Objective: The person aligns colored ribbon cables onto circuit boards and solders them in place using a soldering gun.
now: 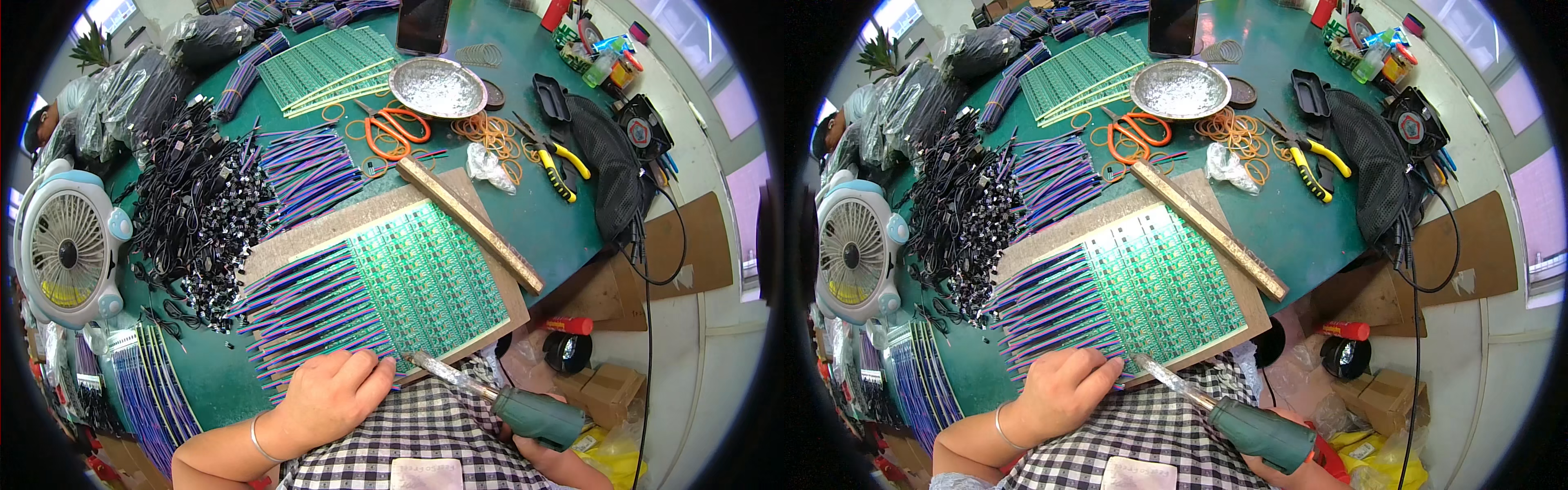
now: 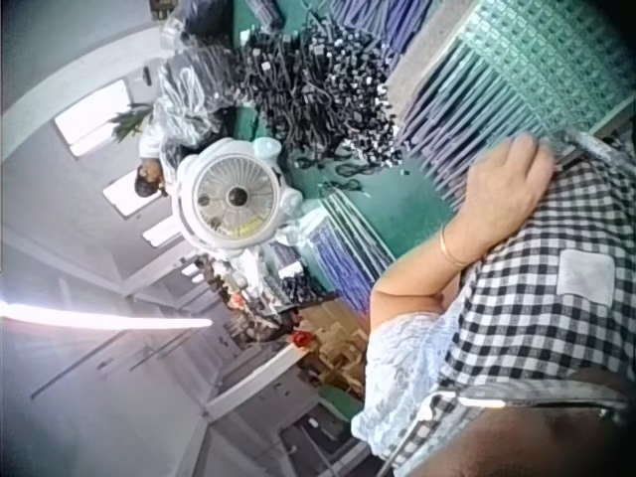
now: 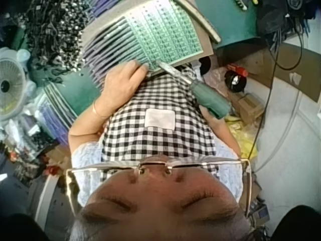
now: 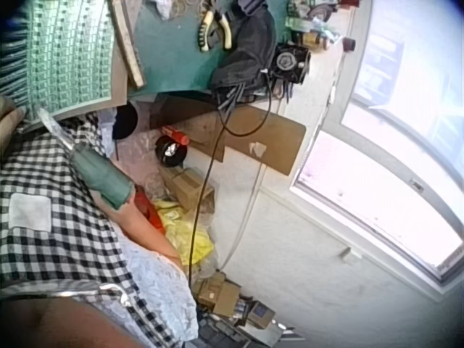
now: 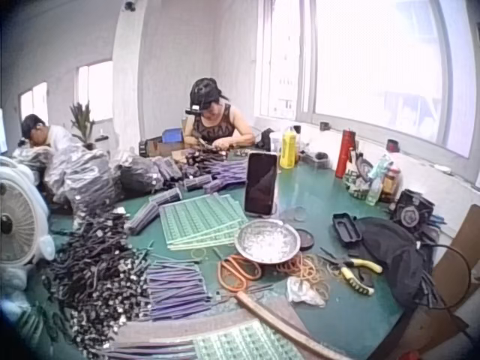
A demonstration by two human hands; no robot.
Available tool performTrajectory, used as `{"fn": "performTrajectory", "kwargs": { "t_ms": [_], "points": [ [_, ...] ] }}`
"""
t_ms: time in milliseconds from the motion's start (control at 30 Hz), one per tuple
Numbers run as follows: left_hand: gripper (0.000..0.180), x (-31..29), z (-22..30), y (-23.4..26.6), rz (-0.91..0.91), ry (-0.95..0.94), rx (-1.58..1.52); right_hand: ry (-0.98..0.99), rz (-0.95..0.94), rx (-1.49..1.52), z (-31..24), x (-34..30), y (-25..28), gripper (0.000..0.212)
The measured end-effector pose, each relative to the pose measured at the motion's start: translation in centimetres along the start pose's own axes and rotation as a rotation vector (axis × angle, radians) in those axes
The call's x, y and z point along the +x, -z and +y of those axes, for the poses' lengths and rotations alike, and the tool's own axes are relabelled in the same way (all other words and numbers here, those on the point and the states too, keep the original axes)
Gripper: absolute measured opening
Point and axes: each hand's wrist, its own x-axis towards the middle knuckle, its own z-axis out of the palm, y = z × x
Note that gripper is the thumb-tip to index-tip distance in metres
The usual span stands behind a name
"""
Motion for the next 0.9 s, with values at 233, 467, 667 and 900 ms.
{"fn": "performTrajectory", "kwargs": {
  "t_ms": [233,467,667,900],
  "points": [
    [0.026,0.1,-0.1,0.0,0.024,-0.013,-0.006,0.1,0.157,-0.124,0.5,-0.4,-0.7,0.014],
    [0.026,0.1,-0.2,-0.1,0.015,-0.006,-0.001,-0.055,0.093,0.179,-0.8,-0.2,-0.4,0.019],
    [0.025,0.1,-0.1,0.0,0.02,-0.003,-0.005,0.186,0.099,-0.239,1.8,-1.0,-0.5,0.024],
    [0.026,0.1,-0.2,-0.3,0.04,-0.003,-0.014,0.097,0.212,-0.212,1.2,-0.9,-1.2,0.024]
  ]
}}
